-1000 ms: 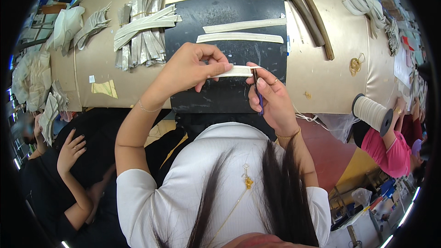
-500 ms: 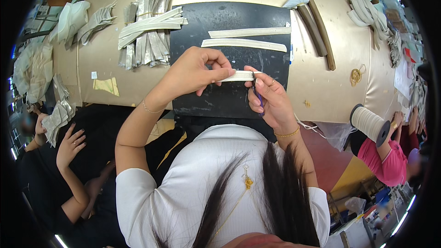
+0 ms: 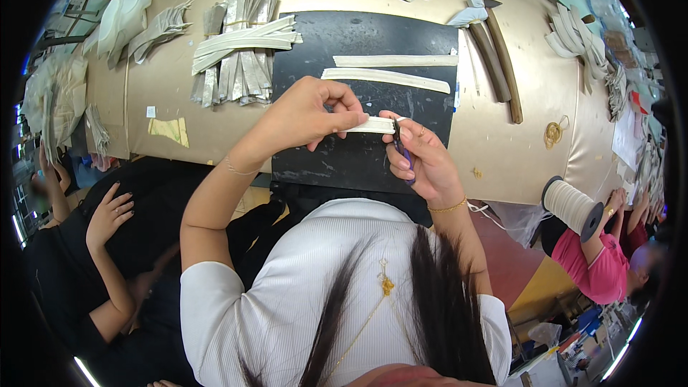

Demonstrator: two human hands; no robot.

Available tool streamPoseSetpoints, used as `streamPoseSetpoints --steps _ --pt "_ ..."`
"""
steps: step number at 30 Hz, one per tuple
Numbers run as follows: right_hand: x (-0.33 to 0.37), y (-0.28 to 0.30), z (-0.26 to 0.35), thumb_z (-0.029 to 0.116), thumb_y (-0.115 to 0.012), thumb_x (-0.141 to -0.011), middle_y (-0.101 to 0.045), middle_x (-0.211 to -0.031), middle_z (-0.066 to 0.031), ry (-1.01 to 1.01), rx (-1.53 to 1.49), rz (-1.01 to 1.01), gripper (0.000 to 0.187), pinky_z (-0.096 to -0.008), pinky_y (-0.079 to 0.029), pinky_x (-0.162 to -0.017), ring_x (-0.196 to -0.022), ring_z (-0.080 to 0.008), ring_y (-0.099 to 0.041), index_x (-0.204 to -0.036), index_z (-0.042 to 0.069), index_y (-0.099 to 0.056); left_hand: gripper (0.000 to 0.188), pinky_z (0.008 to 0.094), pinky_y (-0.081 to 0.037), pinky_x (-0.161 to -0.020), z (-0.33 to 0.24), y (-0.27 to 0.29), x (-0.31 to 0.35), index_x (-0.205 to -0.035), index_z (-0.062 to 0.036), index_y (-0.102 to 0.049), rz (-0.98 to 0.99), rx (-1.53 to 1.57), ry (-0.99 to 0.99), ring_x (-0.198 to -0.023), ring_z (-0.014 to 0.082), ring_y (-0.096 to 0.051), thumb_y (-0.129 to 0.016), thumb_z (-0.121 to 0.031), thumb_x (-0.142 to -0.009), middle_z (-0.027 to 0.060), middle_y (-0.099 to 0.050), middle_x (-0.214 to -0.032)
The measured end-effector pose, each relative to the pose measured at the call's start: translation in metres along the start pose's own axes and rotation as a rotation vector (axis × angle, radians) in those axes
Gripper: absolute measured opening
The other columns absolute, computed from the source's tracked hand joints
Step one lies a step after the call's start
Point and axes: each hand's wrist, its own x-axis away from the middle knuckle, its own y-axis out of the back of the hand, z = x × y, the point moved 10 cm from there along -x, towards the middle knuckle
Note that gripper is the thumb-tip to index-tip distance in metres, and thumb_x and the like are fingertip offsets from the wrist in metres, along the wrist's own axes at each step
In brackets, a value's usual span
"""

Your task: The person repeatedly wraps white thread around flat white fabric strips on a black cutting mat, then cuts the thread and sets the finished strip aside. The process is repeated multiple times with new strips taken from a pile on the table.

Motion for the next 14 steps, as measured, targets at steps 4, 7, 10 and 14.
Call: streamPoseSetpoints --steps 4,7,10,14 --pt "-0.003 0.005 -0.001 0.015 -0.058 -0.104 -0.064 -0.103 -0.0059 0.007 -0.013 -0.014 0.041 -0.0202 -0.038 -0.049 -0.065 -0.0085 -0.049 -0.142 0.0 -0.052 0.019 0.0204 -0.037 -0.036 0.002 -0.003 -0.002 -0.09 0.0019 -0.072 -0.023 0.045 -0.006 -0.046 0.0043 -0.054 -0.075 -0.017 -0.091 0.005 -0.067 -0.069" --pt "-0.005 0.011 -0.002 0.014 -0.058 -0.104 -0.064 -0.104 -0.0066 0.024 0.001 -0.036 0.041 -0.0204 -0.038 -0.048 -0.065 -0.0092 -0.049 -0.142 0.0 -0.051 0.019 0.0205 -0.038 -0.036 0.005 -0.004 -0.001 -0.09 0.002 -0.072 -0.01 0.07 0.014 -0.047 0.0043 -0.054 -0.074 -0.017 -0.092 0.0048 -0.067 -0.071" --pt "-0.009 0.017 -0.004 0.014 -0.058 -0.104 -0.064 -0.104 -0.0064 0.029 0.025 -0.077 0.043 -0.0206 -0.038 -0.048 -0.065 -0.0093 -0.049 -0.144 0.001 -0.05 0.019 0.0205 -0.038 -0.037 0.009 -0.004 -0.001 -0.091 0.0013 -0.071 -0.029 0.067 0.018 -0.046 0.0047 -0.053 -0.074 -0.018 -0.092 0.0051 -0.068 -0.071" --pt "-0.014 0.02 -0.008 0.013 -0.061 -0.103 -0.066 -0.107 -0.0044 0.048 0.004 -0.109 0.043 -0.0223 -0.038 -0.048 -0.064 -0.0097 -0.051 -0.144 0.004 -0.054 0.02 0.0209 -0.039 -0.038 0.01 0.005 0.011 -0.094 0.0 -0.071 -0.055 0.111 0.028 -0.044 0.0054 -0.053 -0.074 -0.02 -0.093 0.0059 -0.068 -0.071"
